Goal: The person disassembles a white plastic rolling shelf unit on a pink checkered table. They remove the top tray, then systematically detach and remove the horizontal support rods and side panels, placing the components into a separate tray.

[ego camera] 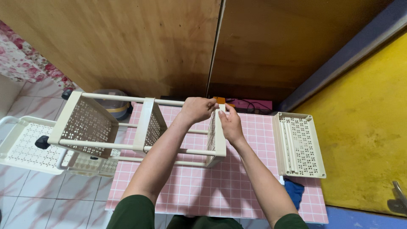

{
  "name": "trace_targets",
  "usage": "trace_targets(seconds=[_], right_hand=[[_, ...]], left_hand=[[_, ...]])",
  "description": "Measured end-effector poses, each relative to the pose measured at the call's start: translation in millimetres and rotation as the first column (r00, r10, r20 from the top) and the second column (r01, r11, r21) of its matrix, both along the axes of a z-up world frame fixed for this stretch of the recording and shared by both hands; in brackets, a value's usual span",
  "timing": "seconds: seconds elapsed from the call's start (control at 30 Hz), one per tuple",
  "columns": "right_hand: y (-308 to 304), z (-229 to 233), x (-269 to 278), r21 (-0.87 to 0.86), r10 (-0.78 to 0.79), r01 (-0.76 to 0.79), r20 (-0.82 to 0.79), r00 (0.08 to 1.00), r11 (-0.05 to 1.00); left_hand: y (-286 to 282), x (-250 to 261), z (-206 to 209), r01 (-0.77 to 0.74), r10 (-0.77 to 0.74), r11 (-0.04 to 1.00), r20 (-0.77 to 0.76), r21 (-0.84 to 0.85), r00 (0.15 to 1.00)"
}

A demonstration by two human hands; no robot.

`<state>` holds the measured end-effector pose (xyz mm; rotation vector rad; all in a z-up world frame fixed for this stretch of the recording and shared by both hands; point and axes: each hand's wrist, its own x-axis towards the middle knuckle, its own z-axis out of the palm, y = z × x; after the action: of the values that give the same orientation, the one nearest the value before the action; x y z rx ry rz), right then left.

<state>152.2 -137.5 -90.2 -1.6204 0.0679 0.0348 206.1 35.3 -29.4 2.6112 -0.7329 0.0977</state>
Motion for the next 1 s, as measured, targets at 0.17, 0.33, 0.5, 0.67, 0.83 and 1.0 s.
trace_targets(seconds=[0.17,0.33,0.5,0.67,0.83,1.0], right_hand=[[-4.6,1.4,-1.3,0.064,0.011,-0.012,0.017,1.000,0.998],[-4.7,6.0,-5.1,0.057,0.043,-0.045,0.022,0.999,0.997],[-21.7,-4.4,-31.3,0.094,0.072,-0.070,-0.015,0.997,0.993],[-59.0,-51.3,-77.7,0.152,0.155,-0.179,0.157,0.975,0.972],[-47.1,-113.3,-121.2,-0.171,0.213,-0.186,0.153,0.965,0.968],[-12.3,-143.2,-146.7,-0.589,0.093,-0.160,-0.143,0.985,0.792]], left_hand=[[-1.4,5.1,1.5,-0.022,0.026,0.999,-0.098,0.036,0.995],[-0.5,-2.1,3.5,-0.006,0.007,1.000,-0.068,0.012,0.998],[22.2,-34.8,34.5,0.002,0.041,0.988,0.280,-0.152,0.959],[89.1,-117.1,42.5,-0.162,0.347,0.892,0.409,-0.422,0.844],[141.1,-194.3,-35.5,-0.386,0.689,0.707,0.455,-0.593,0.564],[165.9,-222.1,-135.8,-0.548,0.711,0.442,-0.095,-0.710,0.697]])
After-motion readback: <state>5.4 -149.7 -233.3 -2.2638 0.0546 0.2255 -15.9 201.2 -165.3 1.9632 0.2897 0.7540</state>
